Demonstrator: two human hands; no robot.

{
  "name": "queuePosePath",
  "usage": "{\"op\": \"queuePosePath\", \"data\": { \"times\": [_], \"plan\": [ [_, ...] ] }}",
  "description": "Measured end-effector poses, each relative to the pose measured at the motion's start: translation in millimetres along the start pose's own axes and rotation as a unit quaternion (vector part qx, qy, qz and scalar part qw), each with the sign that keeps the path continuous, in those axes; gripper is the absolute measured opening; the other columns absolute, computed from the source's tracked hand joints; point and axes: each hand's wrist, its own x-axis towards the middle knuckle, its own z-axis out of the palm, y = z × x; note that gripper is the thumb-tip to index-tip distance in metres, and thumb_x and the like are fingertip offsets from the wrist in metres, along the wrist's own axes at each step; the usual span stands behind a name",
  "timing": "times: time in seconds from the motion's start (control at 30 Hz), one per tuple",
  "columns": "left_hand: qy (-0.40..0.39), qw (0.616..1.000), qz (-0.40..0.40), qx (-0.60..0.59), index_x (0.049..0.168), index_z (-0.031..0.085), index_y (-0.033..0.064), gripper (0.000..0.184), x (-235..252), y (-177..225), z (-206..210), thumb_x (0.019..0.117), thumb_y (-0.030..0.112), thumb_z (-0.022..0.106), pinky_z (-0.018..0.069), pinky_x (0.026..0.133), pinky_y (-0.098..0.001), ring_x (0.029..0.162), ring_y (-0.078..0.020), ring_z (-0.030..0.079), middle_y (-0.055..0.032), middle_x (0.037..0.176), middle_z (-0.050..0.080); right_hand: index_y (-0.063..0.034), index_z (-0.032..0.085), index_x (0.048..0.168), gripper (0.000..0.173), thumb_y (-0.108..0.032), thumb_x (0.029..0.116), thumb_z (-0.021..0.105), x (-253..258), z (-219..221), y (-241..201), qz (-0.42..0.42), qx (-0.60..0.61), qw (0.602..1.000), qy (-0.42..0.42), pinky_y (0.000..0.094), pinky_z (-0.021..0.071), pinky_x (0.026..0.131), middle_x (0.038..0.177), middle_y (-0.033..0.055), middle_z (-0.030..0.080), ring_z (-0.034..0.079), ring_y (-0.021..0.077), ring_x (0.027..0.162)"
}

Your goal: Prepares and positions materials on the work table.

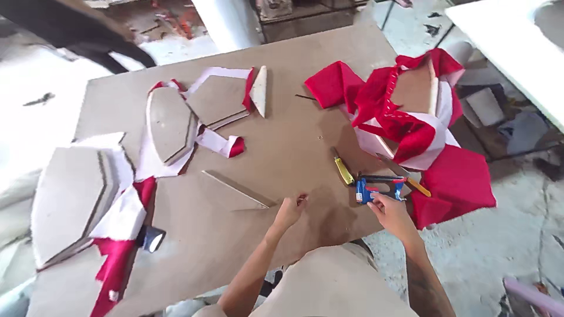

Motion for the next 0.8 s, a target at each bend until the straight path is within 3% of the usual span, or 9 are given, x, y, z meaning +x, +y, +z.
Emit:
{"op": "queuePosePath", "data": {
  "times": [0.2, 0.33, 0.43, 0.53, 0.63, 0.7, 0.73, 0.77, 0.8],
  "plan": [
    [0.061, 0.993, -0.076, -0.068, 0.131, 0.066, 0.0106, 0.036, -24, 24, 55, 0.1055, 0.033, 0.056, 0.0587, 0.098, -0.0407, 0.104, -0.0156, 0.072, -0.0073, 0.118, 0.073, -0.0132, 0.072, 0.125, 0.032, -0.032, 0.1003, 0.064, 70, 41, -44, -0.155, 0.083, 0.982, -0.072, 0.0376, 0.0610, 0.087, 0.107, 0.0052, 0.074, 0.071, 0.0157, 0.094],
    [0.027, 0.989, -0.123, -0.080, 0.133, 0.067, 0.0109, 0.040, -66, 25, 110, 0.1044, 0.037, 0.057, 0.0563, 0.102, -0.0435, 0.109, -0.0178, 0.071, -0.0090, 0.120, 0.073, -0.0167, 0.057, 0.147, 0.049, -0.036, 0.1018, 0.059, 205, 43, -85, -0.211, -0.012, 0.975, -0.068, 0.0498, 0.0476, 0.111, 0.148, 0.0143, 0.055, 0.055, 0.0304, 0.134],
    [-0.007, 0.990, -0.133, -0.055, 0.133, 0.067, 0.0118, 0.039, -109, 16, 123, 0.1049, 0.037, 0.057, 0.0558, 0.102, -0.0453, 0.107, -0.0193, 0.071, -0.0090, 0.119, 0.073, -0.0170, 0.044, 0.156, 0.061, -0.033, 0.0994, 0.060, 334, 33, -112, -0.254, -0.118, 0.960, 0.013, 0.0638, 0.0412, 0.111, 0.159, 0.0212, 0.041, 0.042, 0.0447, 0.143],
    [0.092, 0.967, -0.229, -0.058, 0.133, 0.066, 0.0118, 0.038, -153, 1, 116, 0.1056, 0.035, 0.055, 0.0560, 0.101, -0.0473, 0.107, -0.0212, 0.071, -0.0097, 0.118, 0.074, -0.0157, 0.044, 0.156, 0.063, -0.023, 0.0975, 0.064, 429, 25, -133, -0.311, -0.163, 0.936, 0.033, 0.0763, 0.0297, 0.111, 0.164, 0.0238, 0.031, 0.030, 0.0514, 0.149],
    [0.191, 0.935, -0.286, -0.092, 0.130, 0.068, 0.0088, 0.036, -195, -29, 104, 0.1053, 0.033, 0.056, 0.0576, 0.098, -0.0485, 0.103, -0.0221, 0.073, -0.0108, 0.113, 0.075, -0.0162, 0.050, 0.154, 0.054, -0.023, 0.1008, 0.058, 466, 14, -131, -0.252, -0.194, 0.948, 0.030, 0.0838, 0.0149, 0.112, 0.168, 0.0221, 0.025, 0.017, 0.0517, 0.154],
    [0.225, 0.919, -0.305, -0.109, 0.129, 0.069, 0.0096, 0.035, -214, -55, 92, 0.1053, 0.032, 0.056, 0.0585, 0.096, -0.0483, 0.099, -0.0216, 0.074, -0.0102, 0.110, 0.076, -0.0220, 0.051, 0.153, 0.048, -0.027, 0.1056, 0.046, 472, 20, -118, -0.185, -0.213, 0.952, 0.115, 0.0861, 0.0125, 0.111, 0.168, 0.0245, 0.021, 0.014, 0.0543, 0.153],
    [0.245, 0.910, -0.315, -0.114, 0.128, 0.069, 0.0096, 0.034, -224, -70, 81, 0.1054, 0.032, 0.056, 0.0582, 0.096, -0.0488, 0.099, -0.0219, 0.074, -0.0103, 0.110, 0.076, -0.0181, 0.054, 0.149, 0.047, -0.032, 0.1076, 0.038, 490, 42, -102, -0.204, -0.217, 0.925, 0.237, 0.0868, 0.0124, 0.109, 0.163, 0.0287, 0.029, 0.021, 0.0569, 0.150],
    [0.276, 0.897, -0.325, -0.112, 0.127, 0.070, 0.0096, 0.033, -236, -87, 66, 0.1053, 0.031, 0.056, 0.0584, 0.095, -0.0489, 0.098, -0.0218, 0.074, -0.0101, 0.107, 0.076, -0.0035, 0.067, 0.130, 0.051, -0.037, 0.1045, 0.038, 532, 78, -77, -0.295, -0.178, 0.823, 0.452, 0.0883, 0.0164, 0.103, 0.141, 0.0392, 0.051, 0.043, 0.0641, 0.132],
    [0.318, 0.881, -0.334, -0.105, 0.125, 0.071, 0.0090, 0.032, -249, -105, 47, 0.1050, 0.029, 0.057, 0.0587, 0.095, -0.0485, 0.097, -0.0216, 0.074, -0.0102, 0.107, 0.076, -0.0026, 0.048, 0.150, 0.059, -0.039, 0.1057, 0.034, 501, 75, -101, -0.169, -0.208, 0.905, 0.331, 0.0787, 0.0211, 0.113, 0.156, 0.0353, 0.036, 0.034, 0.0557, 0.145]
  ]
}}
